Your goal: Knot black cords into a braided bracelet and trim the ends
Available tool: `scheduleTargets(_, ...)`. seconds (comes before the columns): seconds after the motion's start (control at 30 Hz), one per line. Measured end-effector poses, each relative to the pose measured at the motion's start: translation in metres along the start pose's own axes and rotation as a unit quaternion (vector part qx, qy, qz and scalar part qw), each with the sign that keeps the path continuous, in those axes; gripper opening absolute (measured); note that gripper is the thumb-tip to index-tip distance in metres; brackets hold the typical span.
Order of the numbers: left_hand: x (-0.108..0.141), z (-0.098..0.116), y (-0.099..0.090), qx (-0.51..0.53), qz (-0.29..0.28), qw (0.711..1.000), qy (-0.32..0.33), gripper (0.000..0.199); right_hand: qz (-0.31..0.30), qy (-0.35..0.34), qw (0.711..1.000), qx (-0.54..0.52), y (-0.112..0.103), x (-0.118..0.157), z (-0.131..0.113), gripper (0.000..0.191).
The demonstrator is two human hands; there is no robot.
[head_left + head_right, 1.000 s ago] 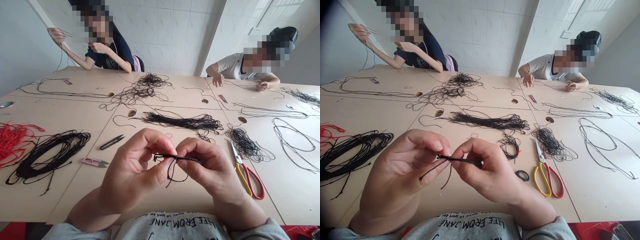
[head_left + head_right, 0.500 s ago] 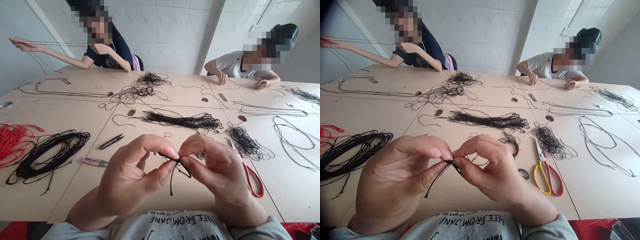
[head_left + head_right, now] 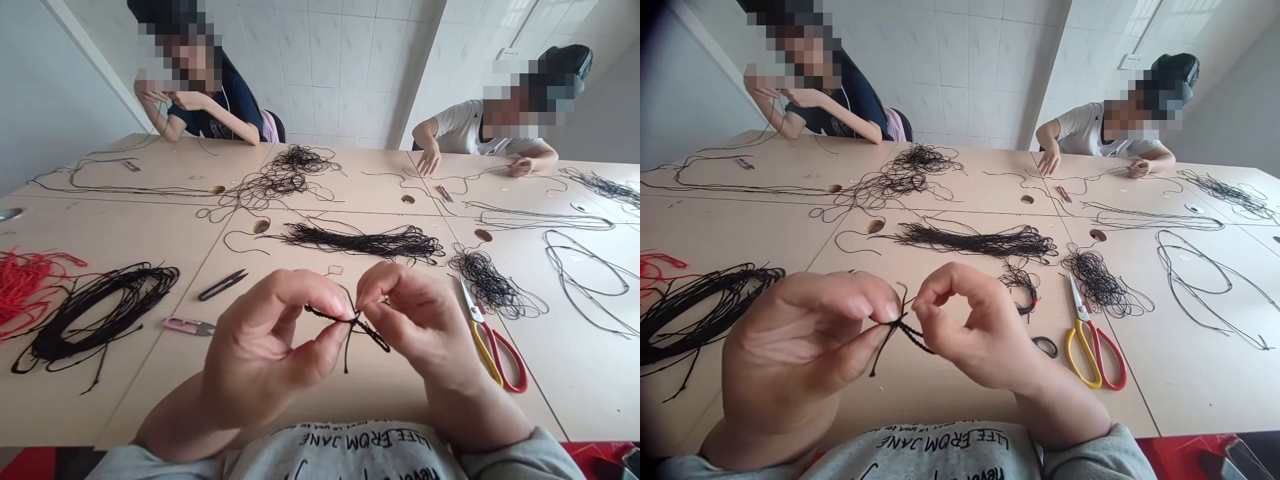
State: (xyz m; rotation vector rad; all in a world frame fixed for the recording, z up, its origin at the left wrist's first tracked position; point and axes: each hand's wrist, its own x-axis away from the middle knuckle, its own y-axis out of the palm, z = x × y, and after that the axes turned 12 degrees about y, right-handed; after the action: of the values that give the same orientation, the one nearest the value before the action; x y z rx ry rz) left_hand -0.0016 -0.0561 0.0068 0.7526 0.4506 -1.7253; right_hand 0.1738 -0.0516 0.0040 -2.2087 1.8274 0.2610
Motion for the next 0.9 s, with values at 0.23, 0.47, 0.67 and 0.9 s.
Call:
scheduleTargets(0.23,-0.005,-0.002,-0.005,0.009,0.025,0.999,-0.044,0.029,-0.014,-0.071,0.996,0.055,-0.005,0.004,-0.001,0.009)
scheduleTargets(0.47,-0.015,0.0,-0.009,0.095,0.018,0.987,-0.126,0.026,0.0,0.021,1.0,0.002,-0.004,0.008,0.005,0.009)
scheduleTargets(0.67,-0.02,-0.004,-0.012,0.178,0.009,0.966,-0.189,0.021,-0.01,-0.011,1.0,-0.001,-0.005,0.0,0.007,0.009)
scheduleTargets(0.9,-0.02,-0.008,-0.012,0.21,0.026,0.952,-0.22,0.016,0.106,-0.115,0.985,0.074,-0.002,0.005,0.009,0.023)
